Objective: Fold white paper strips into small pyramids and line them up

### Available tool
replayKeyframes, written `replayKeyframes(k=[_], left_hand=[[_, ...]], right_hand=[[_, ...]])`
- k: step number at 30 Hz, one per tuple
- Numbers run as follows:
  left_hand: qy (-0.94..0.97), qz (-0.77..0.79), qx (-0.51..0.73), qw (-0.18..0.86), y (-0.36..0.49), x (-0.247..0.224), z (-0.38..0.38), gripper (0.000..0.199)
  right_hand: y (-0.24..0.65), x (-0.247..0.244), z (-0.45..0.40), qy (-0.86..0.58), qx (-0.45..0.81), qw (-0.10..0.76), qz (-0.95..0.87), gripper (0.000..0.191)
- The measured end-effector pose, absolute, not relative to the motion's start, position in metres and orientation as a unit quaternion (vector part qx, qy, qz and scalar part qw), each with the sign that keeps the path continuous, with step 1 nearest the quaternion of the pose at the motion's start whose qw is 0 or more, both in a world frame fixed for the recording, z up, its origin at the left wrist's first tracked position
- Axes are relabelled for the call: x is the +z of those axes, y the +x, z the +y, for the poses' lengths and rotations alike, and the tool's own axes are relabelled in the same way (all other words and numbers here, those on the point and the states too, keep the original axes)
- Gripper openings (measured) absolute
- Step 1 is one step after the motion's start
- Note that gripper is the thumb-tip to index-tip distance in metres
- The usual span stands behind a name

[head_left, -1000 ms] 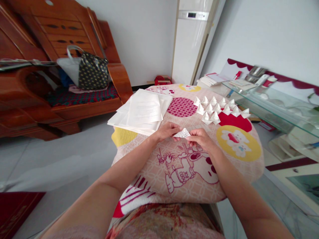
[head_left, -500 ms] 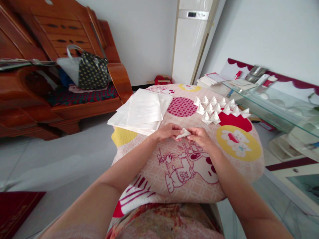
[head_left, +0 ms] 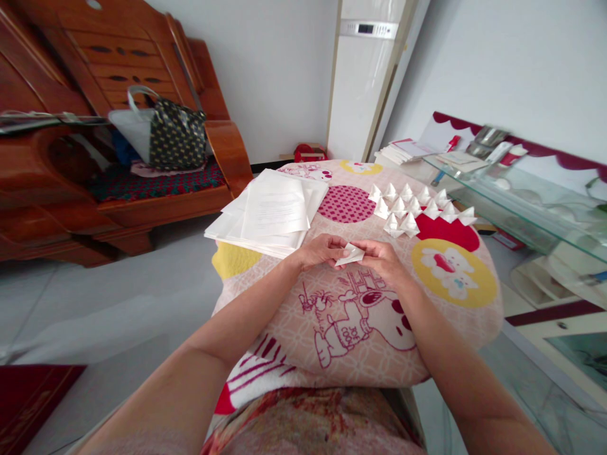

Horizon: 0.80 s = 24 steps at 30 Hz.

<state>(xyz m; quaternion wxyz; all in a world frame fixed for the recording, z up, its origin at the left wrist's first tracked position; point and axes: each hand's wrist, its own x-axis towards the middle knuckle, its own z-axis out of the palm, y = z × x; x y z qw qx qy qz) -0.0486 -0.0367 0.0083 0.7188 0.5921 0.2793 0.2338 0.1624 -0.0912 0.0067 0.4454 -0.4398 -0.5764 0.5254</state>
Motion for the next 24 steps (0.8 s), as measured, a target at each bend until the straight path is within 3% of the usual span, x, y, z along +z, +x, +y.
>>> replayKeyframes(k=[16, 24], left_hand=[[0.614, 0.27, 0.254, 0.697, -0.0478, 0.0043, -0.035, 0.053], [0.661, 0.267, 0.287, 0.64, -0.0456, 0.0043, -0.0374, 0.036]], right_hand=[[0.1657, 0.0091, -0.0952, -0.489, 0.48, 0.457, -0.567, 0.043], [0.1684, 0.0073, -0.0942, -0.487, 0.492, 0.476, -0.542, 0.047]])
